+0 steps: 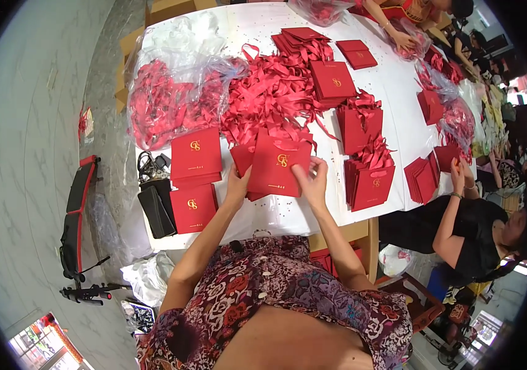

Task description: Tying ribbons onto red gift bags and stacking them.

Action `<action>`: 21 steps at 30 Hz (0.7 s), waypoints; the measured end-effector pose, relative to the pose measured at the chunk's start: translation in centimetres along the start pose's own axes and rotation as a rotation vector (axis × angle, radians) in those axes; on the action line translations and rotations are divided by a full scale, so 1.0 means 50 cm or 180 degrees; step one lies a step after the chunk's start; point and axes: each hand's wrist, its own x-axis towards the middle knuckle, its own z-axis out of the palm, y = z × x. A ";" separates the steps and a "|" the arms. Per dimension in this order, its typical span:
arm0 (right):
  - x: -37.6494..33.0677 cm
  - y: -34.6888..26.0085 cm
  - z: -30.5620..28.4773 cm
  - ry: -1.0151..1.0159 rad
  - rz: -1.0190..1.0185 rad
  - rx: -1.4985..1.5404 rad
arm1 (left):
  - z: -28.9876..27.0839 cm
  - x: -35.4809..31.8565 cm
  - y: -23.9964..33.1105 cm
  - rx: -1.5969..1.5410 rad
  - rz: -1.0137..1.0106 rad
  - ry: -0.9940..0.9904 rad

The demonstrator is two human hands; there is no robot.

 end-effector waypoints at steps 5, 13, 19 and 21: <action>0.003 0.052 0.008 0.0128 0.0446 0.0994 | 0.031 -0.014 0.018 0.0620 0.0298 0.0024; 0.023 0.049 -0.003 -0.0082 0.1045 0.1679 | 0.038 -0.020 0.052 0.0675 0.0258 -0.0027; 0.049 0.021 -0.050 -0.0032 0.0535 0.1507 | 0.030 -0.012 0.047 0.0195 -0.0150 0.0161; 0.052 -0.020 -0.059 -0.0357 0.0791 0.1952 | 0.020 -0.010 0.050 0.0443 0.0107 0.0233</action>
